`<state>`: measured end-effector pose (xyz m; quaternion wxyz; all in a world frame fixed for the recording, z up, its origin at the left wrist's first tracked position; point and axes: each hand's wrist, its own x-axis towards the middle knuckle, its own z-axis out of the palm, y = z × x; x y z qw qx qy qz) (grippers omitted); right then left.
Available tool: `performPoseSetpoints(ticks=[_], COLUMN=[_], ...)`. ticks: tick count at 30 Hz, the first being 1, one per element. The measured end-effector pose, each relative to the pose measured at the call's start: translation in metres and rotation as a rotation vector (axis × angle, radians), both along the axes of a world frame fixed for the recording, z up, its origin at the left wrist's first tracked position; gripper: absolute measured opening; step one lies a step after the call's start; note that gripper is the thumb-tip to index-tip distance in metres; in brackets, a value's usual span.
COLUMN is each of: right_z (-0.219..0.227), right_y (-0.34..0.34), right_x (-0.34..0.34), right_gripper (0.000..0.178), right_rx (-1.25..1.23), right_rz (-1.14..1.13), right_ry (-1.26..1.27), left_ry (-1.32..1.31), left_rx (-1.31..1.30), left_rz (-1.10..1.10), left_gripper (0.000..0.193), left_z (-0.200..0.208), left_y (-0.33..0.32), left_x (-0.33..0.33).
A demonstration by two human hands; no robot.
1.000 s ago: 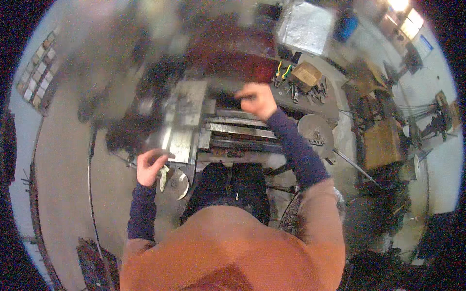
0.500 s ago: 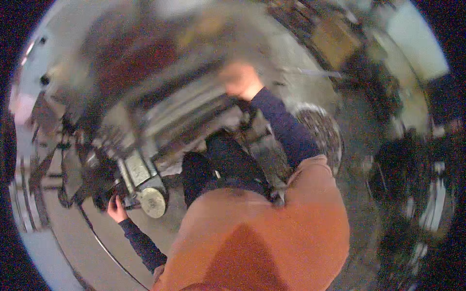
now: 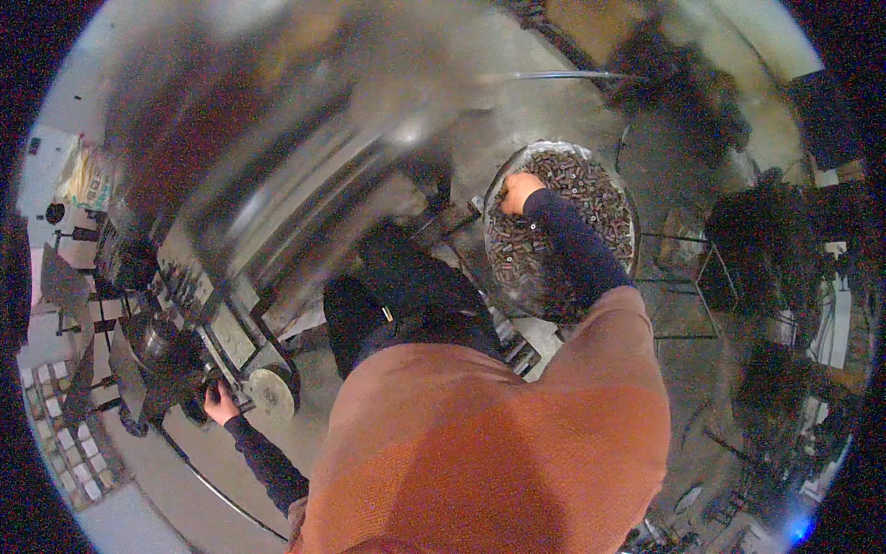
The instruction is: The person operates a metal lathe, repeatedly loading small cylindrical metal pieces into the chuck, machining them, and then removing the finished parts. The person places the finished pieces into a nearby container.
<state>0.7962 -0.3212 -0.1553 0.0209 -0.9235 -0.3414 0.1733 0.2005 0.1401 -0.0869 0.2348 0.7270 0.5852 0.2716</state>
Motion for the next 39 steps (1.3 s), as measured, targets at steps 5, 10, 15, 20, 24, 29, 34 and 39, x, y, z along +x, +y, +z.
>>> performPoseSetpoints(ticks=[5, 10, 15, 20, 24, 29, 34, 39], right_z=[0.017, -0.004, 0.003, 0.124, 0.164, 0.210, 0.235, 0.230], right_y=[0.011, 0.010, 0.007, 0.066, 0.139, 0.180, 0.188, 0.189], right_x=[-0.005, 0.001, 0.005, -0.063, -0.121, -0.163, -0.182, -0.183], right_gripper=[0.038, 0.036, 0.035, 0.047, 0.045, 0.046, 0.052, 0.050], right_rx=[-0.014, -0.016, 0.183, 0.812, 1.000, 0.973, 0.865, 1.025], right_rz=[0.078, -0.026, 0.016, 0.334, 0.598, 0.770, 0.975, 0.950], right_ry=[0.027, -0.072, -0.011, 0.199, 0.300, 0.299, 0.180, 0.227], left_ry=[0.067, 0.154, -0.063, 0.109, 0.619, 0.369, -0.070, -0.218], left_rx=[0.052, 0.096, -0.134, 0.157, 0.443, 0.596, 0.573, 0.565], left_rz=[0.030, 0.001, -0.250, -0.339, -0.659, -1.289, -1.618, -1.785], left_gripper=[0.024, 0.025, 0.024, 0.028, 0.037, 0.034, 0.035, 0.036], left_z=[0.004, 0.013, 0.020, 0.120, 0.200, 0.303, 0.327, 0.326], left_y=[-0.010, -0.012, -0.005, -0.064, -0.104, -0.174, -0.218, -0.219], left_x=[0.006, 0.015, -0.003, 0.042, 0.125, 0.211, 0.207, 0.202])
